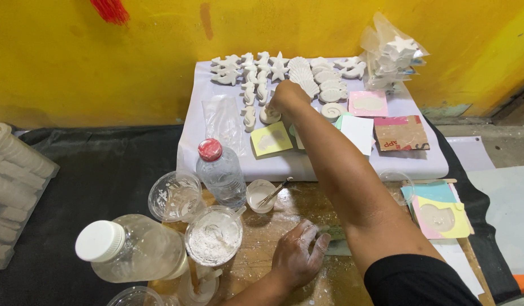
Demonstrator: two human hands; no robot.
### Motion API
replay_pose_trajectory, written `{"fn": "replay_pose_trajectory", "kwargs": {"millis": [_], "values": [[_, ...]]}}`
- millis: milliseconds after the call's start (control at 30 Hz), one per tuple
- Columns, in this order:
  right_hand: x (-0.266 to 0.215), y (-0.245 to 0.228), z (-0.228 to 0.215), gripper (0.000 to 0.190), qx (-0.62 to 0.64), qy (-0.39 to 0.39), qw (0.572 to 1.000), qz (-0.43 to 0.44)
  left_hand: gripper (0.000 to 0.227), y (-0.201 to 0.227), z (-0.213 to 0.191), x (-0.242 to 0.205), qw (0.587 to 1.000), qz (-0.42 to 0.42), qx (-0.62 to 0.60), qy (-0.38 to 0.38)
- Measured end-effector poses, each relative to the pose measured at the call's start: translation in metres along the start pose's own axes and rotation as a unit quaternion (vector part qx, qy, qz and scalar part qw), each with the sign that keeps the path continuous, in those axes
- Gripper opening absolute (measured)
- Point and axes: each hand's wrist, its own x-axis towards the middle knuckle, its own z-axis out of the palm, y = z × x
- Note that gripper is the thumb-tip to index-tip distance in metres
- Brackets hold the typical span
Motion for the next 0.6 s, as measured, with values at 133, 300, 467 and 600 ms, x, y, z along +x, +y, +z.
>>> {"fn": "replay_pose_trajectory", "kwargs": {"millis": [133, 300, 467, 600], "values": [[-0.003, 0.002, -0.004, 0.028, 0.002, -0.002, 1.000, -0.019, 0.039, 0.004, -0.004, 0.000, 0.998, 0.042, -0.021, 0.032], [-0.018, 0.007, -0.020, 0.020, -0.005, 0.050, 0.998, -0.033, 0.052, 0.003, -0.003, 0.001, 0.998, 0.000, -0.066, 0.000], [-0.037, 0.024, -0.034, 0.016, 0.041, 0.097, 0.993, -0.049, 0.051, 0.001, -0.002, -0.002, 0.997, -0.009, -0.070, 0.038], [-0.053, 0.047, -0.029, 0.068, -0.039, 0.069, 0.984, -0.162, 0.037, -0.016, 0.013, -0.004, 0.994, 0.003, -0.100, 0.053]]}}
